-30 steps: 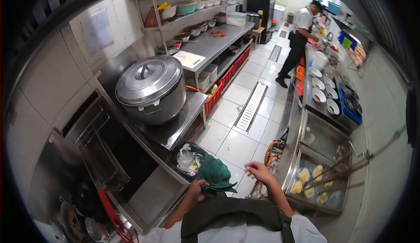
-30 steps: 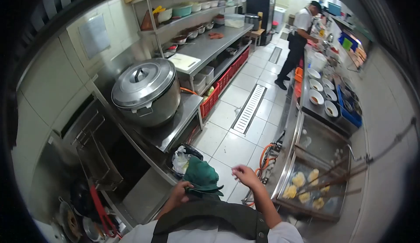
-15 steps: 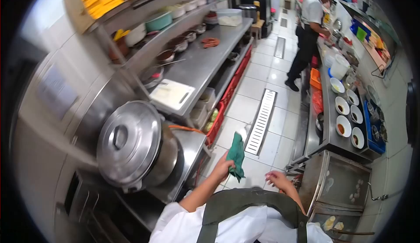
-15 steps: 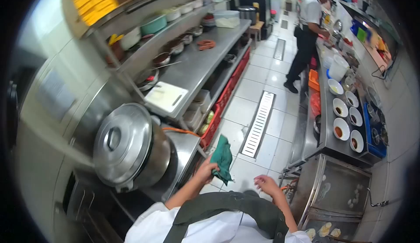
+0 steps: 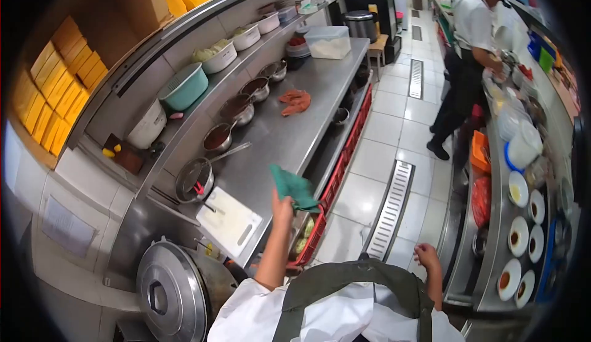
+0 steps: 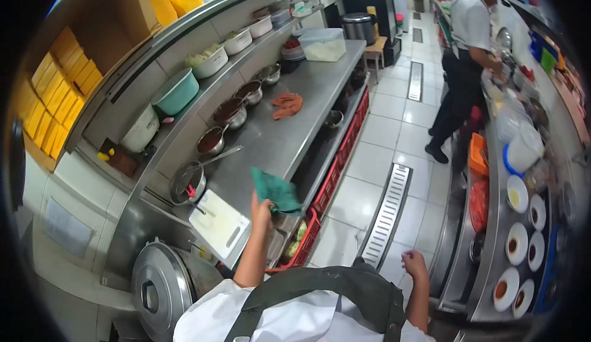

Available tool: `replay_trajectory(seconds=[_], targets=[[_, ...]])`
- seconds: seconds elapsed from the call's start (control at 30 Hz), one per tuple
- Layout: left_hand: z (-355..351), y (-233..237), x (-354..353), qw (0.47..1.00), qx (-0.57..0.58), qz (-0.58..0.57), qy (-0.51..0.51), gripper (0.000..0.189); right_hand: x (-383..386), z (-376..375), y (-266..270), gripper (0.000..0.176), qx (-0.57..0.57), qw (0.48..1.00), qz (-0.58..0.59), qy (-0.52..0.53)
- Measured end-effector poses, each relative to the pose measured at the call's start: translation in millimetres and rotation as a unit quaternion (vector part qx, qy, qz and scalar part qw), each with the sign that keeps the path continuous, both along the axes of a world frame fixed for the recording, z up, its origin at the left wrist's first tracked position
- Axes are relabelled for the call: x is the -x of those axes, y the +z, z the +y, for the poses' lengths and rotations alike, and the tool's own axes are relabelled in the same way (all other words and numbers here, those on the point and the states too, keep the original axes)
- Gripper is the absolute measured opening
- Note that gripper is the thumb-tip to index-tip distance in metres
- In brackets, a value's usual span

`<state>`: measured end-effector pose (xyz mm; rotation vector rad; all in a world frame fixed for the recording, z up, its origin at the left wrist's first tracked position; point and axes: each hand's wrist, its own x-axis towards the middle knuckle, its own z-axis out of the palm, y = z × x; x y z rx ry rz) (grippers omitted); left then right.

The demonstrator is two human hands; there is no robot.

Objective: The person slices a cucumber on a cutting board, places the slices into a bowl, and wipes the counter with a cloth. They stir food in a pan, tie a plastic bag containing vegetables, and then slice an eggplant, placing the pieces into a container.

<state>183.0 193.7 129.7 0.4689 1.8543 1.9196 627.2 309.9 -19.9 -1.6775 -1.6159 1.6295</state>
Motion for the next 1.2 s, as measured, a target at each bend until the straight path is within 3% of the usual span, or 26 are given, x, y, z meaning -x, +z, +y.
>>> replay_trajectory(seconds=[0.03,0.1,0.17,0.23,0.37,0.47,0.57,0.63,0.67,0.73,0.83,1.0,1.13,1.2], targets=[[17,-2,33,0.988,0.040,0.149,0.011,0.054,31,42,1,0.023,-0.036,0.999,0.011,0.022],[43,-19,92,0.896,0.126,0.425,0.031,0.061,88,118,5,0.028,-0.099,0.989,-0.028,0.106],[63,-39,122,0.869,0.296,0.396,0.005,0.066,148,169,42,0.028,-0.177,0.970,-0.015,0.164],[90,-71,150,0.852,0.402,0.335,-0.003,0.079,202,207,84,0.028,-0.165,0.963,0.002,0.214],[185,-104,216,0.879,0.332,0.339,0.036,0.076,269,282,96,0.026,-0.064,0.970,0.060,0.228],[296,-107,299,0.880,0.272,0.387,0.039,0.073,287,330,59,0.026,-0.092,0.974,0.017,0.206],[412,-110,369,0.843,0.357,0.403,0.007,0.074,291,363,23,0.025,-0.072,0.979,-0.082,0.170],[484,-137,404,0.825,0.413,0.386,-0.012,0.078,305,385,45,0.023,0.038,0.988,-0.041,0.147],[512,-138,406,0.808,0.447,0.384,-0.010,0.079,313,396,61,0.022,0.089,0.987,-0.017,0.131],[573,-133,398,0.772,0.508,0.383,-0.006,0.081,321,423,79,0.021,0.069,0.996,0.003,0.060],[660,-143,404,0.764,0.450,0.453,-0.091,0.076,308,434,76,0.021,-0.005,0.996,0.018,-0.083],[792,-156,392,0.797,0.257,0.512,-0.190,0.046,283,428,60,0.021,0.086,0.990,-0.060,-0.097],[808,-170,322,0.816,0.083,0.491,-0.292,0.028,273,421,60,0.020,0.107,0.989,-0.051,-0.093],[768,-152,255,0.788,0.168,0.304,-0.508,0.026,273,430,61,0.020,0.112,0.991,-0.018,-0.071]])
